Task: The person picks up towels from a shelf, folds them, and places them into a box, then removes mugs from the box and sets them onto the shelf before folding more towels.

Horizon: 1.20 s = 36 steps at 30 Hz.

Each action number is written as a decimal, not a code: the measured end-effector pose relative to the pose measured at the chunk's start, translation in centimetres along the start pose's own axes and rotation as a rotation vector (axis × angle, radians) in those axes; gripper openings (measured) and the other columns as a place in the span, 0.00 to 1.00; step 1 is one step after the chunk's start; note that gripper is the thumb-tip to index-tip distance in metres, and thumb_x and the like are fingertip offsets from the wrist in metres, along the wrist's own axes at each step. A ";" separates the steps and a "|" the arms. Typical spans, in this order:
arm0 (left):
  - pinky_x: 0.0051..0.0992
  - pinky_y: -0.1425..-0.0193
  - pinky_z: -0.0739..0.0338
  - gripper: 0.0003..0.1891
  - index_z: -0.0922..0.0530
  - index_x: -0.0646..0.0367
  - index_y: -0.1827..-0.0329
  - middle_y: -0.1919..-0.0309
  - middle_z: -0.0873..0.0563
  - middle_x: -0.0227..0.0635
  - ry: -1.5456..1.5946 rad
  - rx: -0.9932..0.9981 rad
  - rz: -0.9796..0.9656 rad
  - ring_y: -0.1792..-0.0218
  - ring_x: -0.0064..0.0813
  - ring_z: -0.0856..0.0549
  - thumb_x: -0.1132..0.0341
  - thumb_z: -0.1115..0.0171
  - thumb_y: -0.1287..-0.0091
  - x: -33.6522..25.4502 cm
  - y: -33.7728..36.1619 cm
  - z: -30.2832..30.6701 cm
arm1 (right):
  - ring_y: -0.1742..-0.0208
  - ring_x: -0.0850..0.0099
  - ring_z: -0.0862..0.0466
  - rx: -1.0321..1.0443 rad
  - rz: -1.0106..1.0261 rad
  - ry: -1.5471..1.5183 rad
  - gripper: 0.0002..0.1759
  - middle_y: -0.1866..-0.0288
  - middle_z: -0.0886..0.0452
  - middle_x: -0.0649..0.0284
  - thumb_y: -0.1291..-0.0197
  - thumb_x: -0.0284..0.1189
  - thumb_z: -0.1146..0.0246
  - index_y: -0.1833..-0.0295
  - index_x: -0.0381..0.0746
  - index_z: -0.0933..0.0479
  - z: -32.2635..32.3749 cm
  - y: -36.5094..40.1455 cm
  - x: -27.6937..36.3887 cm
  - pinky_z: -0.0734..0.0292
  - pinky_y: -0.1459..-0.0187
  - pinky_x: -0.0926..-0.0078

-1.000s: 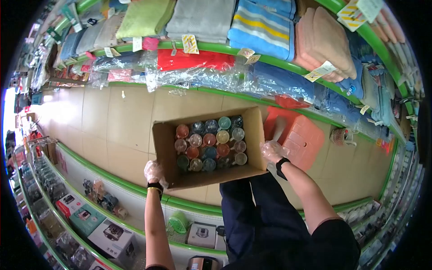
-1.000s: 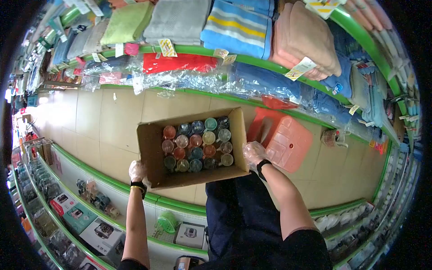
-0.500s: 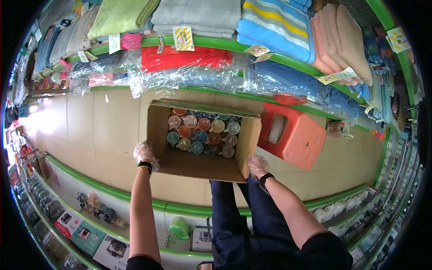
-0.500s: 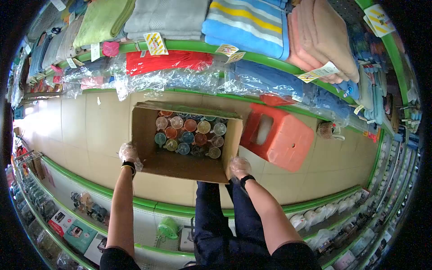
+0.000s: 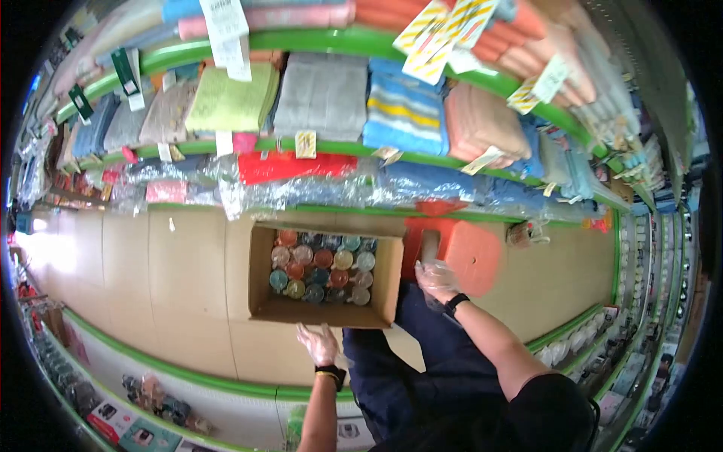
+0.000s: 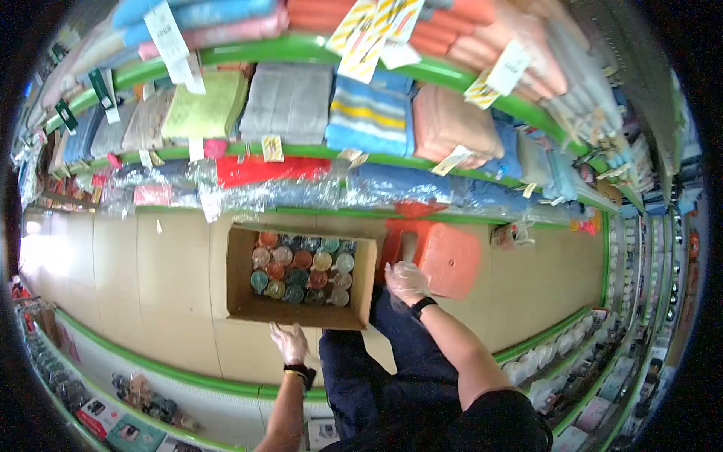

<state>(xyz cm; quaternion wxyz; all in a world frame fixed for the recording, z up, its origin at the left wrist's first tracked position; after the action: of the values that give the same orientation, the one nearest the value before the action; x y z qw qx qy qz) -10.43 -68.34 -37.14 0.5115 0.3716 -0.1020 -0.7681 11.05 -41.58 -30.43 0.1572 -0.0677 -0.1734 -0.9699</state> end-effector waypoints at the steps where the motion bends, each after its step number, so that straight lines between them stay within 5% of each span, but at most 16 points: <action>1: 0.49 0.25 0.53 0.41 0.52 0.76 0.30 0.30 0.44 0.61 -0.033 0.055 0.056 0.29 0.61 0.47 0.53 0.45 0.33 0.8 0.8 -1.0 | 0.67 0.48 0.18 0.026 -0.026 0.027 0.27 0.75 0.20 0.47 0.33 0.45 0.52 0.74 0.35 0.21 2.8 -0.1 -0.2 0.24 0.59 0.52; 4: 0.44 0.26 0.47 0.32 0.34 0.73 0.37 0.34 0.39 0.66 0.018 0.160 0.107 0.31 0.60 0.42 0.54 0.43 0.35 1.4 2.0 -1.9 | 0.64 0.48 0.19 0.069 -0.078 0.173 0.31 0.70 0.19 0.48 0.35 0.51 0.53 0.75 0.36 0.20 7.6 -0.3 -3.1 0.27 0.59 0.50; 7: 0.39 0.27 0.45 0.19 0.17 0.64 0.56 0.35 0.36 0.63 0.026 0.020 -0.047 0.33 0.56 0.38 0.55 0.41 0.36 4.7 1.5 -4.8 | 0.62 0.51 0.19 0.106 0.054 0.222 0.32 0.68 0.18 0.49 0.35 0.52 0.53 0.73 0.36 0.18 11.9 -0.6 -3.8 0.27 0.58 0.52; 11: 0.43 0.26 0.47 0.21 0.15 0.64 0.63 0.34 0.33 0.57 0.039 -0.049 0.155 0.32 0.53 0.39 0.52 0.44 0.34 -2.5 2.9 -1.7 | 0.65 0.54 0.18 0.086 0.201 0.004 0.27 0.72 0.18 0.50 0.36 0.50 0.48 0.72 0.38 0.19 16.1 -2.3 1.4 0.24 0.59 0.57; 13: 0.45 0.26 0.48 0.22 0.15 0.63 0.64 0.36 0.29 0.52 0.133 0.000 0.198 0.32 0.53 0.38 0.50 0.45 0.35 -4.3 2.8 -2.6 | 0.60 0.55 0.18 0.185 0.435 -0.110 0.21 0.65 0.17 0.52 0.38 0.45 0.44 0.67 0.39 0.18 14.8 -5.3 3.1 0.24 0.58 0.57; 15: 0.43 0.30 0.42 0.21 0.15 0.62 0.70 0.46 0.20 0.52 0.118 -0.191 0.245 0.37 0.51 0.31 0.50 0.41 0.38 -7.3 2.4 -5.3 | 0.56 0.55 0.18 0.344 0.749 -0.126 0.17 0.59 0.17 0.53 0.39 0.42 0.41 0.60 0.39 0.19 11.9 -8.9 4.4 0.23 0.56 0.59; 16: 0.41 0.34 0.36 0.21 0.15 0.61 0.73 0.50 0.18 0.55 0.144 -0.289 0.287 0.41 0.50 0.26 0.49 0.39 0.41 -7.9 2.6 -6.6 | 0.55 0.55 0.18 0.465 0.882 -0.119 0.17 0.57 0.17 0.54 0.39 0.42 0.41 0.58 0.39 0.20 10.2 -10.3 5.3 0.23 0.54 0.59; 22: 0.48 0.27 0.46 0.17 0.19 0.64 0.78 0.50 0.18 0.49 0.300 -0.455 0.185 0.40 0.49 0.27 0.58 0.37 0.40 -14.5 2.3 -11.7 | 0.45 0.52 0.25 0.369 1.197 0.070 0.26 0.47 0.25 0.48 0.36 0.47 0.47 0.51 0.33 0.24 0.2 -15.0 5.5 0.30 0.42 0.59; 25: 0.46 0.29 0.42 0.14 0.18 0.64 0.75 0.50 0.19 0.49 0.348 -0.619 0.221 0.37 0.56 0.30 0.62 0.37 0.38 -14.5 2.0 -14.3 | 0.42 0.52 0.26 0.484 1.361 0.243 0.27 0.46 0.25 0.46 0.35 0.46 0.48 0.48 0.31 0.25 -4.4 -14.9 4.5 0.32 0.39 0.58; 26: 0.46 0.29 0.41 0.13 0.19 0.64 0.75 0.48 0.19 0.47 0.392 -0.628 0.201 0.37 0.57 0.31 0.62 0.38 0.37 -14.4 1.6 -14.5 | 0.38 0.51 0.27 0.660 1.242 0.203 0.29 0.40 0.26 0.45 0.35 0.47 0.47 0.42 0.32 0.27 -5.3 -14.6 4.4 0.38 0.34 0.51; 32: 0.45 0.29 0.42 0.12 0.18 0.63 0.74 0.50 0.18 0.42 0.556 -0.926 0.223 0.39 0.53 0.28 0.66 0.41 0.36 -12.9 0.4 -16.7 | 0.43 0.52 0.25 0.620 1.450 0.346 0.29 0.44 0.24 0.46 0.34 0.48 0.52 0.47 0.32 0.25 -10.6 -13.0 0.5 0.32 0.40 0.56; 34: 0.42 0.27 0.45 0.12 0.18 0.64 0.74 0.51 0.17 0.44 0.622 -1.002 0.194 0.36 0.52 0.29 0.67 0.42 0.35 -12.1 0.5 -17.5 | 0.44 0.53 0.24 0.438 1.577 0.323 0.31 0.46 0.23 0.46 0.34 0.51 0.54 0.49 0.32 0.24 -11.9 -12.9 -1.2 0.31 0.41 0.56; 36: 0.41 0.27 0.45 0.09 0.17 0.63 0.69 0.51 0.16 0.43 0.755 -1.087 0.257 0.35 0.47 0.29 0.69 0.44 0.34 -12.5 1.1 -18.2 | 0.51 0.53 0.20 0.528 1.546 0.276 0.33 0.56 0.20 0.46 0.36 0.54 0.53 0.56 0.33 0.22 -12.0 -12.9 -1.1 0.26 0.48 0.56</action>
<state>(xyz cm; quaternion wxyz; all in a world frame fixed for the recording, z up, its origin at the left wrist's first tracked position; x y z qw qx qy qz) 5.17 -54.05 -43.52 0.7136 0.2891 0.4416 -0.4606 6.97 -34.06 -45.87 0.8102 -0.0091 -0.2794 -0.5152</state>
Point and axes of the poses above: each hand's wrist, its own y-axis away from the middle knuckle, its own z-axis out of the back of the hand, x = y × z, the point moved 1 cm from there along -y, towards the middle knuckle
